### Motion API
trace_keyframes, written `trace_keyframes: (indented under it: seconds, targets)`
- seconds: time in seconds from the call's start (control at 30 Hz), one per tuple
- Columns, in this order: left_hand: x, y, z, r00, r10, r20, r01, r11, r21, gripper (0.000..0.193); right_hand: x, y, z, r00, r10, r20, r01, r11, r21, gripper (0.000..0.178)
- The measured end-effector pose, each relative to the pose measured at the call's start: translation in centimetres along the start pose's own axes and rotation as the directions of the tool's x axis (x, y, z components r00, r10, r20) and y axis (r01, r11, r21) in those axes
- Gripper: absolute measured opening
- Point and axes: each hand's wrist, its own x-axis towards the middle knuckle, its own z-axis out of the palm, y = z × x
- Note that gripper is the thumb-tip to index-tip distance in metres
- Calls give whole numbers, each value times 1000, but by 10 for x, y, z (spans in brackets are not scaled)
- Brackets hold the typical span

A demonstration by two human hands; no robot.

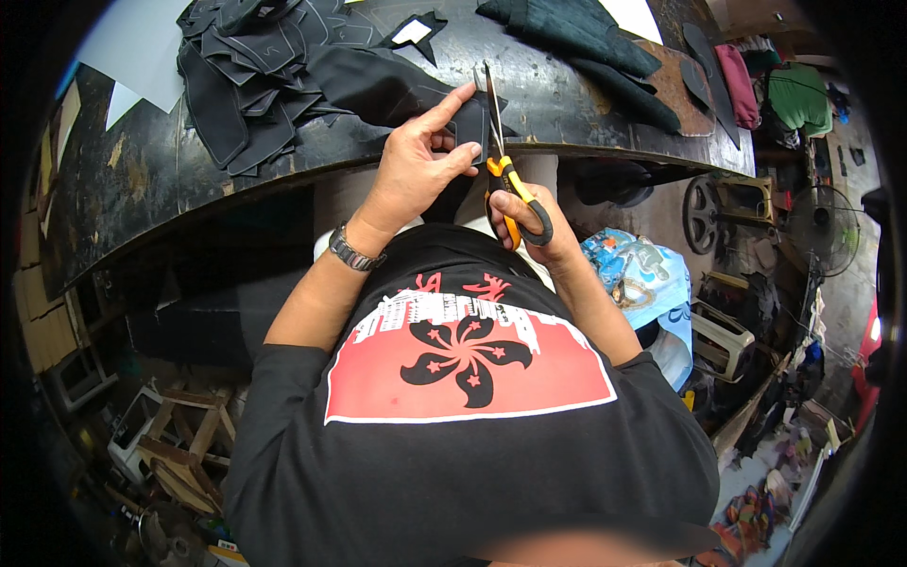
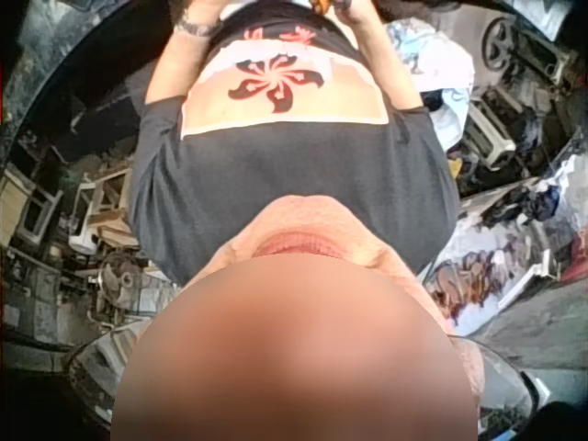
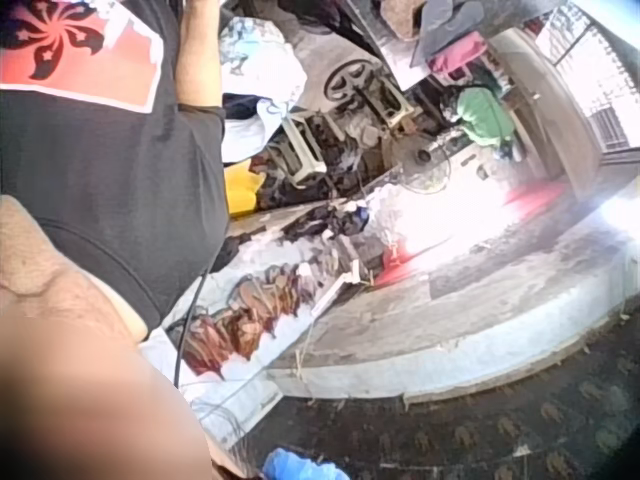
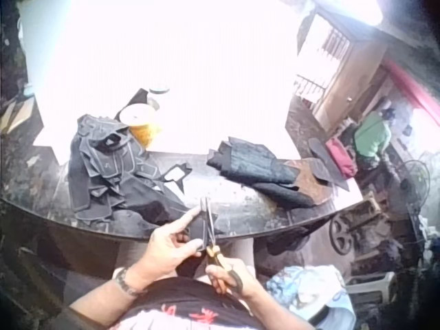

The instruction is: The person uses shears to cut a black fabric piece along a marked outline. They rotate the fabric as needed to follow the shape and place the finished cut piece onto a growing stack on the table.

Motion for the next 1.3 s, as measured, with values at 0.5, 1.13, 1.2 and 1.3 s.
trace_keyframes:
  seconds: [0.5,1.13,1.2,1.3]
  targets:
    - [11,-3,-2,988,53,-147,-80,980,-180,44,-9,6,1,995,93,-35,-94,996,-10,26]
    - [9,4,-6,991,107,-83,-116,987,-114,61,-10,6,0,999,44,-28,-44,999,-21,27]
    - [11,5,-8,992,102,-70,-109,989,-97,62,-11,6,-1,998,58,-28,-58,998,-29,26]
    - [12,6,-12,995,96,-40,-98,993,-69,63,-13,5,-4,996,85,-22,-86,995,-54,25]
